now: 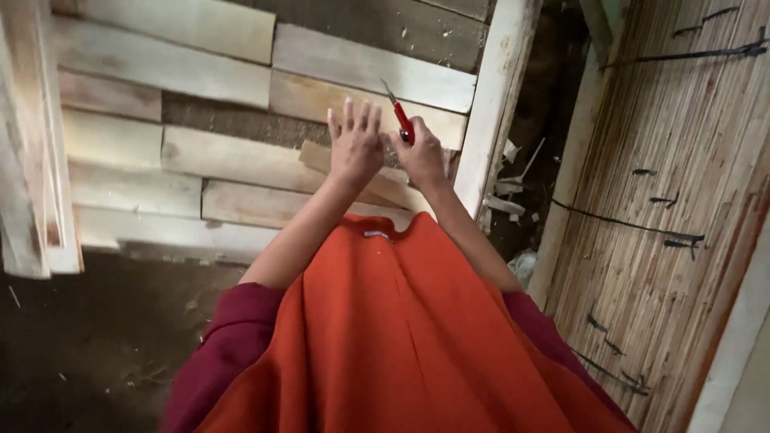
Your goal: Trimming the edges of thin wooden planks using a utility knife in a workshop environment.
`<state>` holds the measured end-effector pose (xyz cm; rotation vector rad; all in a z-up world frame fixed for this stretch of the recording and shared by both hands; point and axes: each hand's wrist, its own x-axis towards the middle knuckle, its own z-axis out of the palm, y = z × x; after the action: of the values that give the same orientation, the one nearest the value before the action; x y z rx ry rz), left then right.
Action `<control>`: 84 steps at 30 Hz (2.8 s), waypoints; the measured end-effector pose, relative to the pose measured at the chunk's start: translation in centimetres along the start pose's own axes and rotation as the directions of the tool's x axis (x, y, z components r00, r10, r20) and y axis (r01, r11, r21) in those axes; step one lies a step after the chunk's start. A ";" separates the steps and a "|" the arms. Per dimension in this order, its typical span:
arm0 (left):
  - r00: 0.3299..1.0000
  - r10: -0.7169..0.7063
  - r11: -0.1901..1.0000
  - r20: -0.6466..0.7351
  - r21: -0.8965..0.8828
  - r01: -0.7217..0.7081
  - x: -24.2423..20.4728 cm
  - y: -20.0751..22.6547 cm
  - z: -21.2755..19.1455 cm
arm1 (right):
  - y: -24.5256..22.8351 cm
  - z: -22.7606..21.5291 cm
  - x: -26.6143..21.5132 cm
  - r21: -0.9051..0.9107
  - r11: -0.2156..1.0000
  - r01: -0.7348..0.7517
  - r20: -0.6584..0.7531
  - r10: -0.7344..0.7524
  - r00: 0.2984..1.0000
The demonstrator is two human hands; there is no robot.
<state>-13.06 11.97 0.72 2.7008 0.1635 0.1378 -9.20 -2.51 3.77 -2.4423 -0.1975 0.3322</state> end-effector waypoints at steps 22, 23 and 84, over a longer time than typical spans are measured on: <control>0.972 -0.107 0.989 0.211 0.124 0.082 2.2 -5.3 -10.3 | -7.2 1.9 5.2 0.133 0.979 -0.155 0.029 0.153 0.988; 0.967 -0.117 0.989 0.228 0.115 0.092 3.3 -5.6 -11.0 | -7.1 2.2 6.5 0.137 0.979 -0.148 0.021 0.146 0.989; 0.935 -0.297 0.951 0.196 0.153 0.270 27.7 -15.3 -4.6 | -9.5 7.8 18.3 0.014 0.981 0.193 -0.233 -0.185 0.955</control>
<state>12.30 31.46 0.39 2.7541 0.5075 -0.2614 5.53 13.61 0.45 -2.3788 -0.3175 -0.0335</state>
